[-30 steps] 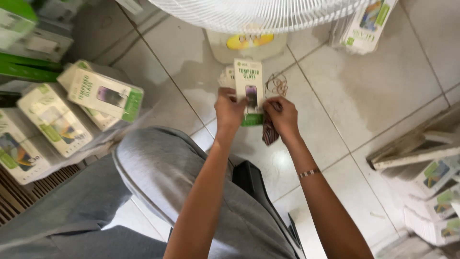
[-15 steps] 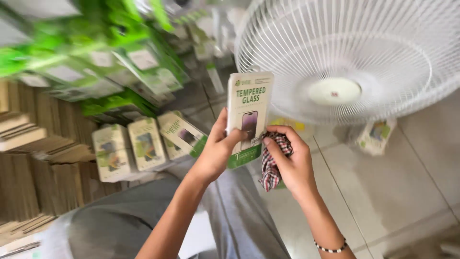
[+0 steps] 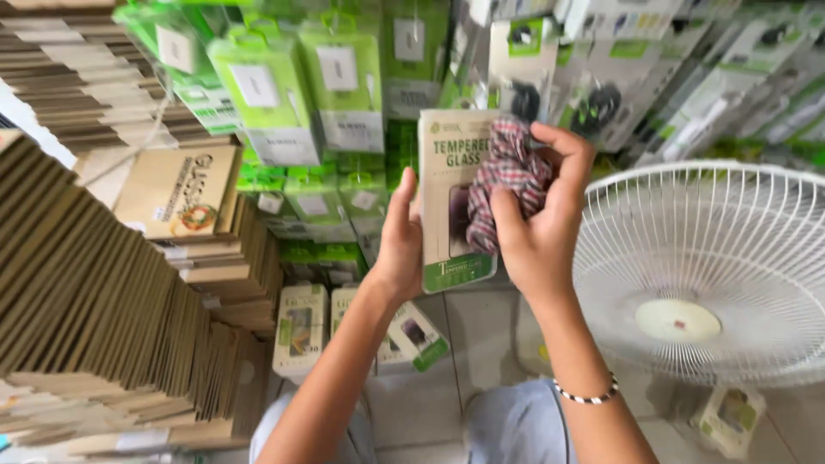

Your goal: Cleaning phone accessory packaging with a cloth.

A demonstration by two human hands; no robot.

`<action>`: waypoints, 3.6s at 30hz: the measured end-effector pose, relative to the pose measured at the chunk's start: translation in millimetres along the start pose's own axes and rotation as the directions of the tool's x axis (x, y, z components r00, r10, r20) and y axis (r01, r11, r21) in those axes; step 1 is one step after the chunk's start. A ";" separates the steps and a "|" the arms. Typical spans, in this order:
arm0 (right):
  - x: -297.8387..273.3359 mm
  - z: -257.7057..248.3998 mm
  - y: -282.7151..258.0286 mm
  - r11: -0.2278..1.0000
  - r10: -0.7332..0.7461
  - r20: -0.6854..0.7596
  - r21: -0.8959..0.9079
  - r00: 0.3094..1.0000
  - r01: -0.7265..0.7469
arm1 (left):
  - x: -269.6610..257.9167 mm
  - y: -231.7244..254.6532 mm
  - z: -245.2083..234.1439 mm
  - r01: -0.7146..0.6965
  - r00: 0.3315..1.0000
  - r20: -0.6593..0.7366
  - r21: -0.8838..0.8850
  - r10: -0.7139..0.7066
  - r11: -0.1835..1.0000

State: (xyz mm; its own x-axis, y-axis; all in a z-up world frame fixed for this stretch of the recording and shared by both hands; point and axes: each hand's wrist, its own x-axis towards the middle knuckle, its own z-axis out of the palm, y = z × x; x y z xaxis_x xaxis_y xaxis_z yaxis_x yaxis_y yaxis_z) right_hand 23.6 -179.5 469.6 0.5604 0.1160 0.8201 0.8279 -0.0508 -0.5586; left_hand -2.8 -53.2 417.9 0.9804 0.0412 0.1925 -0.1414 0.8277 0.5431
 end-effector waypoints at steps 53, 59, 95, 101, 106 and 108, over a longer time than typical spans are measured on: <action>-31.5 86.4 55.4 0.963 -0.269 0.199 0.076 0.942 0.259 | 18.7 -26.3 -83.9 -0.135 0.958 -0.144 0.535 0.247 0.834; -24.8 78.2 71.6 0.975 -0.206 0.126 -0.063 0.970 0.215 | 34.6 -40.0 -111.8 -0.107 0.963 -0.186 0.393 0.193 0.913; -48.2 89.7 84.0 0.991 -0.132 0.133 0.006 0.982 0.133 | 0.5 17.9 -14.4 0.006 0.977 -0.176 0.596 0.124 0.803; -14.5 52.7 85.0 0.991 -0.134 0.157 0.048 0.978 0.128 | -4.0 18.9 -30.8 0.093 0.995 -0.098 0.809 -0.023 0.580; -13.8 43.9 81.5 0.988 -0.150 0.234 0.020 0.960 0.150 | -1.7 22.9 -29.2 0.024 0.999 -0.045 0.842 0.027 0.538; -14.9 40.9 85.7 0.960 -0.252 0.293 -0.042 0.922 0.275 | -0.3 20.8 -35.3 0.062 0.996 -0.086 0.833 0.018 0.550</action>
State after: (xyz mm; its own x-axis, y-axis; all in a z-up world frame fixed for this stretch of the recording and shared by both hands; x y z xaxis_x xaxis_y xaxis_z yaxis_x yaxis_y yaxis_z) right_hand 85.3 -145.1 404.5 0.3018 0.4101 0.8606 0.9504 -0.0586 -0.3053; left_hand -1.1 -16.2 400.3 0.9858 0.1046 0.1312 -0.1311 -0.0078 0.9913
